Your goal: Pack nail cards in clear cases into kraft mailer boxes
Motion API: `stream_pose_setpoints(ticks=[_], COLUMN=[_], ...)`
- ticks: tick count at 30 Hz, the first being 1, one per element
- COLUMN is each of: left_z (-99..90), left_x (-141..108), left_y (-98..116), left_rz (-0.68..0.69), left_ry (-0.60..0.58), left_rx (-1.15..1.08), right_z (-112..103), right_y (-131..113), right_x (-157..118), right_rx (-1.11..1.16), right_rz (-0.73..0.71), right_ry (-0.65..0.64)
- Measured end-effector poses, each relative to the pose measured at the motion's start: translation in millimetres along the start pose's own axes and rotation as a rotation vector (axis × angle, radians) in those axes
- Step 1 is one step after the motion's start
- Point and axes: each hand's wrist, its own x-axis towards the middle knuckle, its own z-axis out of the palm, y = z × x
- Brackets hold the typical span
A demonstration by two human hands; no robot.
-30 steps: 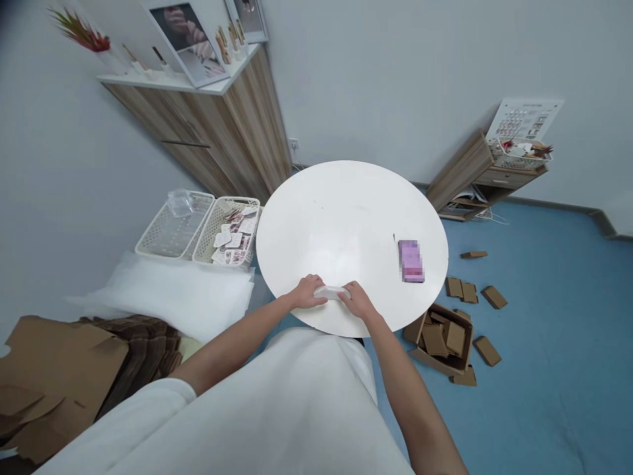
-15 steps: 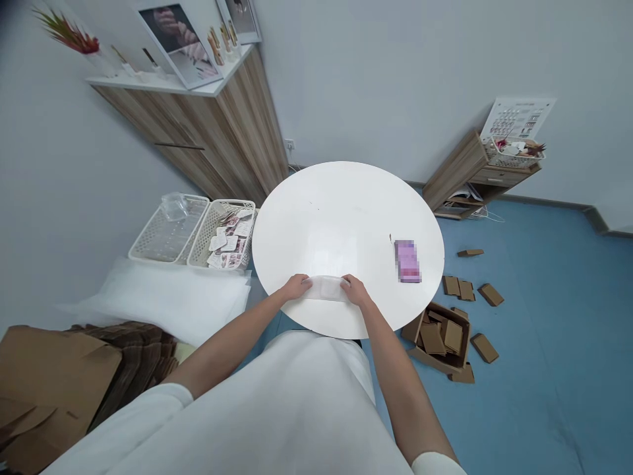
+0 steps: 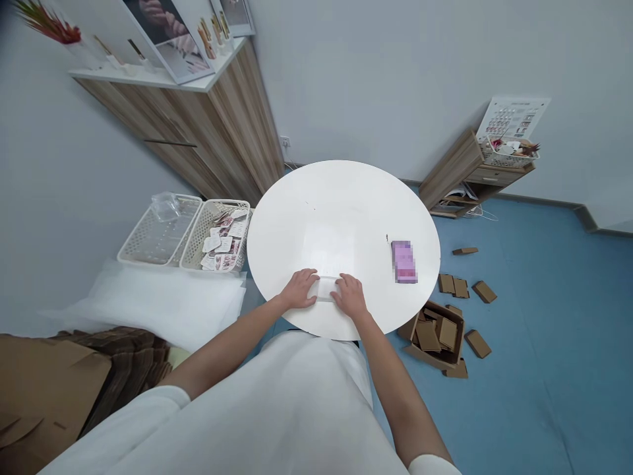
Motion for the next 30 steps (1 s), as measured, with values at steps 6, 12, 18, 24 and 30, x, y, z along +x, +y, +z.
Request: stream_pose_setpoints(ticks=[6,12,18,24,30], left_z=[5.2,-2.7,-0.1,-5.6,-11.0], left_x=[7.3,-1.7,-20.5,-13.9,2.2], left_y=[6.8,7.0,10.3,7.3,-9.2], left_rz=[-0.014,-0.002,-0.086,-0.151,-0.242], left_ry=[-0.141,-0.194,-0.359,-0.325,-0.191], left_rx=[0.055,-0.015,-0.252,-0.257,-0.367], right_z=[3.2,-10.7,-22.5,-22.2,-17.6], right_y=[-8.6,-14.1,-18.7,-18.1,-8.6], right_x=[0.5,-5.5,-28.5,-21.8,-3.5], right_rx=[-0.052,0.123,0.422,0.536,0.578], right_rz=[-0.069,-0.033,0.144,0.247,0.377], right_ry=[-0.182,-0.264,-0.402,-0.331,-0.237])
